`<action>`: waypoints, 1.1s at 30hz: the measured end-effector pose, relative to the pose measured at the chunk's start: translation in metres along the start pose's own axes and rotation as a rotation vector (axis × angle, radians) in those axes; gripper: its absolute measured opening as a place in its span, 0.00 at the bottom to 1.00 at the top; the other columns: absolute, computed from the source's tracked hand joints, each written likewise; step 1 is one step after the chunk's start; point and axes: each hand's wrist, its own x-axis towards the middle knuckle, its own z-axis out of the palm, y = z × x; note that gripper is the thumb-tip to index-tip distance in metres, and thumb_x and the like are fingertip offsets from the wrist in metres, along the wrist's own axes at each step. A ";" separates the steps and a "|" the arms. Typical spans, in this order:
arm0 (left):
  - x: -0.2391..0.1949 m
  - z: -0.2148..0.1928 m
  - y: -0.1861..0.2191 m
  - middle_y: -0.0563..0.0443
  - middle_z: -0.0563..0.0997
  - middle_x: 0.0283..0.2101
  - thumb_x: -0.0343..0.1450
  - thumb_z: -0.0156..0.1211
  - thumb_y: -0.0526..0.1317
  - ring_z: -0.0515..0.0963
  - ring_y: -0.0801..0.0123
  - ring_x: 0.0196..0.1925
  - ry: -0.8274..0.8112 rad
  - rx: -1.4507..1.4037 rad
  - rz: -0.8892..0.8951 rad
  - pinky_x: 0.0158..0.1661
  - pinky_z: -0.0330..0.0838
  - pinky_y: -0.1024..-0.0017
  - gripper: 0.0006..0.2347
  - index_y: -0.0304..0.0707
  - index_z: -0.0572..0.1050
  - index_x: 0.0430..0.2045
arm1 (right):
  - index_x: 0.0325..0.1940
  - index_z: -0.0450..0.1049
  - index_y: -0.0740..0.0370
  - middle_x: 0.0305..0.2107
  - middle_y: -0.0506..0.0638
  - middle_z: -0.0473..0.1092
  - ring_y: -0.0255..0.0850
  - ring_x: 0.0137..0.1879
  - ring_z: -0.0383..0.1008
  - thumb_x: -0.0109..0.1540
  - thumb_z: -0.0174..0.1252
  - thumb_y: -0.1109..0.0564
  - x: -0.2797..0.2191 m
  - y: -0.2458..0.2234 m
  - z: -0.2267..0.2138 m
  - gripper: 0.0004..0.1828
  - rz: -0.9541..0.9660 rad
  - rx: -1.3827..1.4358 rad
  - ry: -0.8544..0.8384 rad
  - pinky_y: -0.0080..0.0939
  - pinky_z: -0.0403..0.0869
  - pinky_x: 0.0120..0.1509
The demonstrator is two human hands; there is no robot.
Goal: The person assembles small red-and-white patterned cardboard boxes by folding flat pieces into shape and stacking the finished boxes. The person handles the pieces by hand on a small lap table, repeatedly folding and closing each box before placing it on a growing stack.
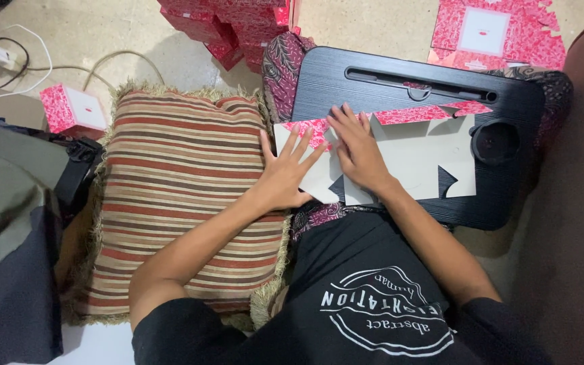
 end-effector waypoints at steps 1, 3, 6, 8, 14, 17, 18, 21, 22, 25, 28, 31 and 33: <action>0.002 0.010 -0.008 0.34 0.48 0.77 0.54 0.79 0.51 0.40 0.36 0.79 0.001 0.002 0.002 0.57 0.26 0.11 0.53 0.51 0.50 0.75 | 0.74 0.64 0.61 0.73 0.57 0.58 0.54 0.80 0.48 0.64 0.52 0.68 -0.001 0.003 -0.001 0.32 0.000 -0.001 0.003 0.61 0.38 0.82; 0.008 0.029 -0.025 0.49 0.66 0.71 0.67 0.62 0.65 0.61 0.54 0.75 0.225 -0.069 -0.026 0.61 0.32 0.22 0.40 0.58 0.53 0.74 | 0.73 0.66 0.58 0.69 0.56 0.63 0.53 0.78 0.55 0.73 0.41 0.54 -0.001 0.009 -0.003 0.24 0.008 0.180 0.029 0.58 0.38 0.82; 0.014 0.041 -0.041 0.59 0.70 0.69 0.70 0.62 0.59 0.64 0.63 0.72 0.278 -0.121 -0.041 0.61 0.40 0.30 0.36 0.61 0.53 0.73 | 0.75 0.62 0.56 0.70 0.57 0.61 0.54 0.78 0.54 0.70 0.36 0.32 -0.002 0.009 -0.005 0.37 0.000 0.216 -0.003 0.62 0.34 0.82; 0.014 0.038 -0.038 0.59 0.66 0.71 0.73 0.55 0.57 0.61 0.62 0.73 0.259 -0.074 -0.020 0.60 0.43 0.32 0.32 0.64 0.52 0.73 | 0.77 0.59 0.55 0.72 0.57 0.59 0.54 0.79 0.52 0.66 0.43 0.26 -0.001 0.004 -0.001 0.44 -0.041 0.049 -0.037 0.62 0.35 0.81; 0.012 0.036 -0.032 0.45 0.50 0.77 0.75 0.53 0.44 0.48 0.44 0.77 0.167 0.024 0.043 0.57 0.51 0.32 0.15 0.66 0.74 0.57 | 0.78 0.57 0.54 0.76 0.59 0.50 0.56 0.82 0.43 0.59 0.63 0.30 0.001 -0.015 0.000 0.50 -0.070 -0.406 -0.158 0.67 0.34 0.80; 0.013 0.029 -0.034 0.40 0.42 0.79 0.75 0.54 0.44 0.40 0.37 0.79 0.078 -0.033 0.029 0.58 0.50 0.27 0.17 0.68 0.72 0.59 | 0.78 0.57 0.53 0.77 0.59 0.47 0.58 0.82 0.40 0.57 0.68 0.36 0.004 -0.012 -0.003 0.50 -0.039 -0.360 -0.214 0.70 0.33 0.80; 0.013 0.028 -0.036 0.39 0.39 0.79 0.75 0.53 0.47 0.36 0.36 0.79 0.031 -0.052 0.026 0.58 0.48 0.23 0.18 0.72 0.69 0.62 | 0.78 0.57 0.51 0.77 0.59 0.47 0.58 0.82 0.39 0.56 0.70 0.39 0.004 -0.011 -0.003 0.50 -0.032 -0.333 -0.240 0.71 0.32 0.79; 0.014 0.026 -0.037 0.38 0.39 0.79 0.75 0.54 0.47 0.36 0.35 0.79 0.004 -0.056 0.021 0.59 0.48 0.22 0.18 0.71 0.69 0.62 | 0.77 0.59 0.47 0.78 0.56 0.44 0.58 0.83 0.37 0.55 0.71 0.46 0.001 0.010 -0.006 0.48 -0.060 -0.199 -0.290 0.72 0.30 0.79; 0.015 0.025 -0.036 0.38 0.39 0.79 0.75 0.54 0.47 0.36 0.35 0.79 0.007 -0.055 0.021 0.59 0.48 0.22 0.18 0.71 0.69 0.62 | 0.77 0.59 0.47 0.78 0.56 0.44 0.58 0.83 0.37 0.55 0.71 0.46 0.000 0.010 -0.007 0.48 -0.062 -0.201 -0.289 0.72 0.30 0.79; 0.013 0.022 -0.035 0.41 0.39 0.79 0.75 0.53 0.48 0.36 0.38 0.79 0.025 -0.027 0.018 0.59 0.46 0.21 0.14 0.66 0.75 0.57 | 0.70 0.67 0.51 0.77 0.56 0.48 0.59 0.83 0.39 0.56 0.69 0.48 -0.006 0.006 -0.010 0.38 -0.147 -0.221 -0.270 0.74 0.33 0.79; 0.017 0.017 -0.038 0.44 0.43 0.79 0.75 0.53 0.50 0.37 0.41 0.79 0.012 -0.017 -0.009 0.60 0.43 0.21 0.13 0.67 0.78 0.53 | 0.68 0.68 0.49 0.77 0.56 0.49 0.61 0.82 0.41 0.61 0.64 0.50 -0.015 -0.012 -0.023 0.31 -0.171 -0.292 -0.297 0.78 0.40 0.77; 0.018 0.010 -0.043 0.43 0.44 0.79 0.75 0.53 0.50 0.37 0.43 0.80 -0.019 0.006 -0.018 0.59 0.42 0.19 0.16 0.73 0.72 0.59 | 0.77 0.54 0.43 0.78 0.57 0.39 0.63 0.82 0.33 0.53 0.58 0.21 -0.028 -0.041 -0.041 0.54 -0.066 -0.398 -0.514 0.85 0.49 0.70; 0.017 -0.001 -0.044 0.45 0.45 0.79 0.75 0.55 0.47 0.39 0.47 0.80 -0.017 0.022 -0.007 0.59 0.41 0.20 0.17 0.72 0.72 0.60 | 0.81 0.44 0.46 0.78 0.61 0.33 0.66 0.82 0.27 0.46 0.73 0.26 -0.039 -0.050 -0.046 0.69 0.058 -0.577 -0.712 0.92 0.36 0.70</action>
